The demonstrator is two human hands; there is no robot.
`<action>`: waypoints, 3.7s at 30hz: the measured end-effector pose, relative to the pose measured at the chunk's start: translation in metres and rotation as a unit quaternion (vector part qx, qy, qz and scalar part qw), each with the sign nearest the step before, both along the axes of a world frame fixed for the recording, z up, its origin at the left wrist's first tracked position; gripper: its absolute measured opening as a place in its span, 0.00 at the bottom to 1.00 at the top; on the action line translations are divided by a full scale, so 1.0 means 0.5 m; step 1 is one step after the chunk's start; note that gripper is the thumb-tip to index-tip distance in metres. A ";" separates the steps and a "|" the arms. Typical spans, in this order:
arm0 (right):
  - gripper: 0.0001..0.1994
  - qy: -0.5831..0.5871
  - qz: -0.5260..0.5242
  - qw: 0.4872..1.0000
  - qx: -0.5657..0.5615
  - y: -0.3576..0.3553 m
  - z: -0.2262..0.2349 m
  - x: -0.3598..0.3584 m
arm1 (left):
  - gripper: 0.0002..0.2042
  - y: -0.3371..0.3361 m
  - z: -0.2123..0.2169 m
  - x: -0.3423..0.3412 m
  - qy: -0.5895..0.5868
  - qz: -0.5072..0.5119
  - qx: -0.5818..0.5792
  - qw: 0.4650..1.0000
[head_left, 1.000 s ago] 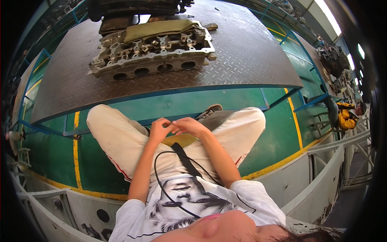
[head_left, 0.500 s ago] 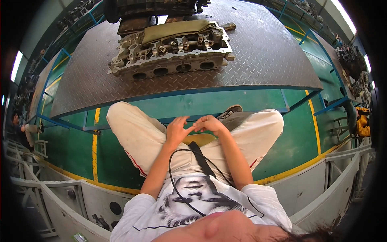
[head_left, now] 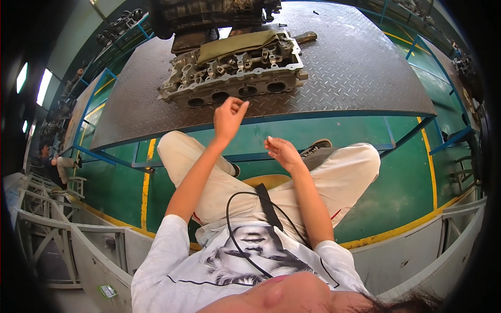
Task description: The person assembles engine components by hand on a workbench, inserting small parts into the cylinder head and placing a metal plate on top.
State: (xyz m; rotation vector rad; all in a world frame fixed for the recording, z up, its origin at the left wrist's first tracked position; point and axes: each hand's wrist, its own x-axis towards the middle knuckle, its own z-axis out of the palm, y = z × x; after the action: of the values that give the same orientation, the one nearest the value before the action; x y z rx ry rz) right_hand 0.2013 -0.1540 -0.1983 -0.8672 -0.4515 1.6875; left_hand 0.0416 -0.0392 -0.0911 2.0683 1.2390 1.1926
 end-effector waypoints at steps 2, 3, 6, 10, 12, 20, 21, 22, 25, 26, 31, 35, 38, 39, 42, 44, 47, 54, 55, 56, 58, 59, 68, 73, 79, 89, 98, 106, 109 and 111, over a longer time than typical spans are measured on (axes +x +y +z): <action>0.11 -0.010 -0.010 1.000 0.000 0.003 0.000 0.000 | 0.16 0.024 0.016 0.007 0.066 0.024 0.027 0.997; 0.11 -0.010 0.004 1.000 0.007 0.000 -0.002 -0.003 | 0.17 0.033 0.022 0.009 0.127 0.047 0.049 0.990; 0.11 -0.014 0.015 0.999 0.024 0.000 0.004 -0.004 | 0.18 0.064 0.022 0.029 0.165 0.050 0.100 0.980; 0.11 -0.007 0.006 1.000 0.027 -0.006 0.010 -0.005 | 0.16 0.076 0.031 0.053 0.223 0.052 0.141 0.963; 0.12 -0.003 0.002 1.000 0.028 -0.008 0.018 -0.005 | 0.15 0.072 0.036 0.055 0.245 0.051 0.153 0.956; 0.16 0.010 -0.045 0.999 0.002 -0.005 0.025 -0.002 | 0.11 0.073 0.031 0.060 0.278 0.038 0.253 0.926; 0.16 0.016 -0.049 0.999 -0.005 -0.003 0.019 -0.001 | 0.12 0.076 0.027 0.058 0.266 0.035 0.261 0.927; 0.16 0.022 -0.053 0.998 -0.013 -0.003 0.018 -0.001 | 0.13 0.076 0.026 0.056 0.254 0.033 0.268 0.929; 0.15 0.048 -0.062 0.997 -0.013 -0.005 0.024 -0.006 | 0.13 0.080 0.020 0.059 0.236 0.044 0.236 0.941; 0.15 0.048 -0.063 0.997 -0.014 -0.005 0.022 -0.008 | 0.13 0.082 0.018 0.059 0.236 0.043 0.236 0.942; 0.15 0.025 -0.066 0.997 -0.020 -0.007 0.030 -0.012 | 0.12 0.086 0.014 0.063 0.238 0.065 0.212 0.946; 0.15 0.036 -0.063 0.997 -0.009 -0.006 0.028 -0.007 | 0.12 0.090 0.009 0.059 0.247 0.078 0.229 0.938; 0.15 0.046 -0.062 0.997 -0.029 0.000 0.005 -0.005 | 0.12 0.090 0.009 0.061 0.245 0.072 0.258 0.932; 0.16 0.031 -0.072 0.997 -0.026 0.002 -0.002 -0.007 | 0.12 0.089 0.011 0.062 0.250 0.075 0.261 0.929; 0.17 -0.007 -0.085 0.996 -0.008 -0.001 0.010 -0.017 | 0.12 0.085 0.013 0.055 0.253 0.080 0.256 0.930; 0.17 -0.033 -0.092 0.995 0.001 -0.014 0.029 -0.021 | 0.11 0.066 0.012 0.042 0.249 0.077 0.243 0.934; 0.15 -0.057 -0.098 0.993 0.012 -0.034 0.037 -0.013 | 0.10 -0.014 0.003 -0.013 0.205 0.050 0.238 0.948; 0.12 -0.214 -0.365 0.903 0.080 -0.101 0.133 0.184 | 0.15 -0.064 -0.172 -0.070 0.156 -0.159 -0.130 0.966; 0.12 -0.231 -0.430 0.857 0.164 -0.116 0.207 0.245 | 0.15 -0.065 -0.165 -0.040 0.089 -0.169 -0.205 0.960; 0.11 -0.236 -0.490 0.820 0.176 -0.129 0.319 0.255 | 0.13 -0.072 -0.192 -0.057 0.103 -0.187 -0.226 0.950; 0.10 -0.360 -0.565 0.704 0.235 -0.161 0.440 0.338 | 0.12 -0.029 -0.240 -0.037 0.088 -0.230 -0.236 0.940; 0.09 -0.393 -0.545 0.687 0.278 -0.224 0.510 0.399 | 0.10 -0.041 -0.267 -0.031 0.030 -0.244 -0.291 0.925; 0.16 -0.648 -0.608 0.429 0.164 -0.319 0.685 0.307 | 0.11 -0.046 -0.183 -0.126 0.213 -0.233 -0.157 0.936; 0.08 -0.751 -0.556 0.348 0.075 -0.316 0.760 0.273 | 0.14 -0.044 -0.131 -0.163 0.231 -0.369 -0.238 0.868; 0.10 -0.937 -0.282 0.121 0.164 -0.265 0.885 0.045 | 0.18 -0.040 -0.162 -0.169 0.346 -0.316 -0.189 0.863; 0.07 -0.761 -0.445 0.439 -0.172 -0.297 0.176 0.418 | 0.20 -0.018 -0.163 -0.207 0.282 -0.344 -0.207 0.871; 0.12 -0.610 -0.271 0.495 -0.556 -0.457 -0.304 0.319 | 0.18 -0.039 -0.182 -0.236 0.317 -0.297 -0.240 0.869; 0.13 -0.562 -0.297 0.515 -0.575 -0.440 -0.258 0.285 | 0.19 -0.032 -0.162 -0.196 0.329 -0.333 -0.237 0.851; 0.13 -0.554 -0.296 0.523 -0.576 -0.437 -0.254 0.277 | 0.19 -0.031 -0.170 -0.198 0.345 -0.316 -0.227 0.854; 0.13 -0.550 -0.296 0.528 -0.576 -0.431 -0.260 0.271 | 0.19 -0.028 -0.170 -0.199 0.357 -0.313 -0.236 0.848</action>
State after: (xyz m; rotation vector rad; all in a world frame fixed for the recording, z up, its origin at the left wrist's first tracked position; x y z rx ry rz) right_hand 0.3369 -0.3696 -0.3281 -2.7182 0.3142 0.3363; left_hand -0.0578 -0.0529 -0.1759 2.2808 0.8542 -0.2002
